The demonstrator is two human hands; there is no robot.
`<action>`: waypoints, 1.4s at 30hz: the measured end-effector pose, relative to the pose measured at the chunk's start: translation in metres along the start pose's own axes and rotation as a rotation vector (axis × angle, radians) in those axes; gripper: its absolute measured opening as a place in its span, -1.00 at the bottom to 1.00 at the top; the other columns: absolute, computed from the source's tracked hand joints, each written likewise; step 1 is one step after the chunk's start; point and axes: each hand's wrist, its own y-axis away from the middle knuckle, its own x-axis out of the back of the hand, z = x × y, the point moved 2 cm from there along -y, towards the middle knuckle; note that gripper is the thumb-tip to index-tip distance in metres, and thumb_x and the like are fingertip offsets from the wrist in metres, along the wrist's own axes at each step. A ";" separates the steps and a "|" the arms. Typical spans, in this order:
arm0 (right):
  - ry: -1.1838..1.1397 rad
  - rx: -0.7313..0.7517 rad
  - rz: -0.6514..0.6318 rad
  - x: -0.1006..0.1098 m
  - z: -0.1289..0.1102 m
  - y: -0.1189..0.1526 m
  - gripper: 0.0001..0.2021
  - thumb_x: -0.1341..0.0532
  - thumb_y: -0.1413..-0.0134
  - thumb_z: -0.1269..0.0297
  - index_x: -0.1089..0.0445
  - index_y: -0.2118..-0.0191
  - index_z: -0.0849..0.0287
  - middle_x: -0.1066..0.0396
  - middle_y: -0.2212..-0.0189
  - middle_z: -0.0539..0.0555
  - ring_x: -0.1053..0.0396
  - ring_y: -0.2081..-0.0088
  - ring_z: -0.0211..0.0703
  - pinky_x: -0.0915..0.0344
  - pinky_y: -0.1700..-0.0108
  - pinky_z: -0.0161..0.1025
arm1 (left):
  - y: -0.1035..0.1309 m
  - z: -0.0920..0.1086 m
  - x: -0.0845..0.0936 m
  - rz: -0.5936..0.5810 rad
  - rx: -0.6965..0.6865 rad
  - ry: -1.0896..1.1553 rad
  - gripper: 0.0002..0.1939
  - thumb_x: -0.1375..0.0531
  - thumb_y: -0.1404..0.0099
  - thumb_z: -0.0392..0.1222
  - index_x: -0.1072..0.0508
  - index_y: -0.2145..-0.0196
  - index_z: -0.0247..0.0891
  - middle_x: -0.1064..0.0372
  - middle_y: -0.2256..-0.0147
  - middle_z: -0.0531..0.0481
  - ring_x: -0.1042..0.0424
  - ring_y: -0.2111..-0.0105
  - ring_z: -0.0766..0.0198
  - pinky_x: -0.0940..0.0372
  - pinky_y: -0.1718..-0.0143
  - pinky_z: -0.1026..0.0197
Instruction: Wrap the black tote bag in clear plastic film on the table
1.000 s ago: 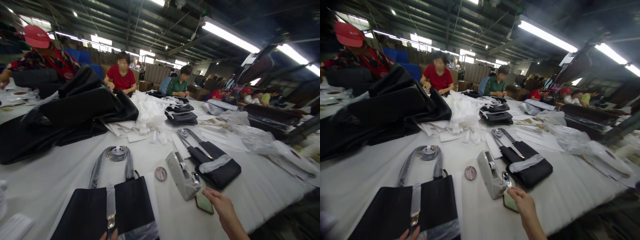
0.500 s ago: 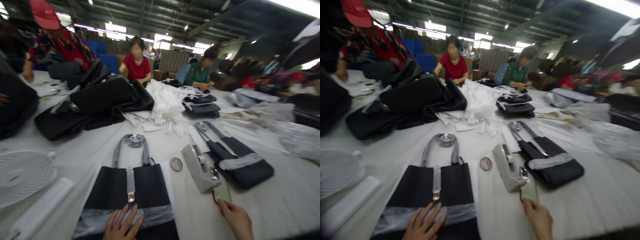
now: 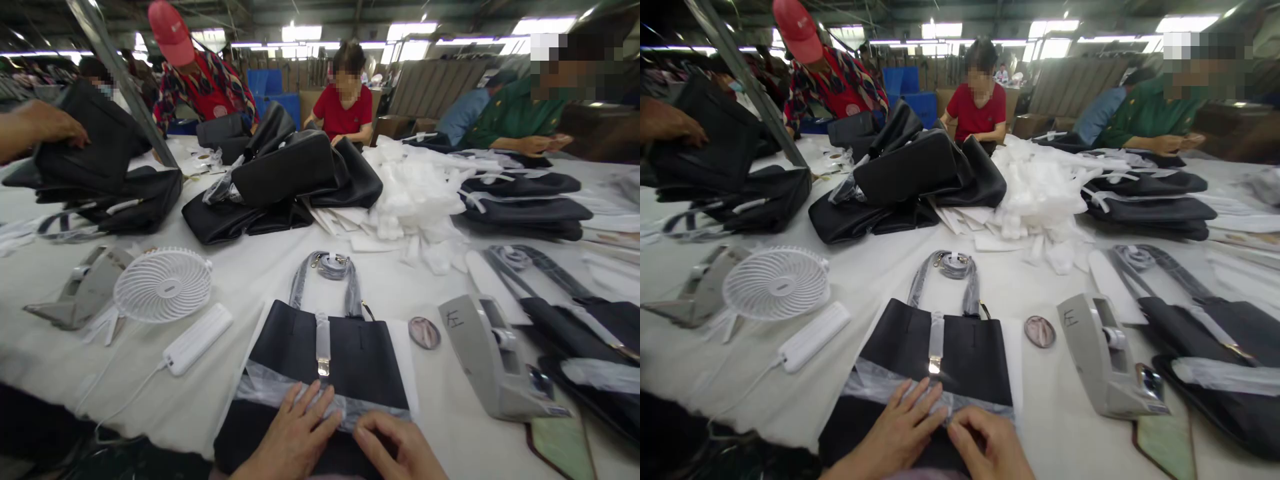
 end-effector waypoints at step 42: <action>0.888 -0.402 0.042 -0.002 0.009 -0.020 -0.60 -0.01 -0.26 0.14 -0.52 0.40 0.21 -0.55 0.37 0.30 -0.51 0.22 0.24 -0.39 0.20 0.01 | -0.005 0.004 -0.006 0.193 -0.034 -0.159 -0.49 0.04 -0.40 0.07 -0.23 -0.19 -0.25 -0.20 -0.21 0.00 -0.12 -0.21 0.19 0.06 -0.27 0.11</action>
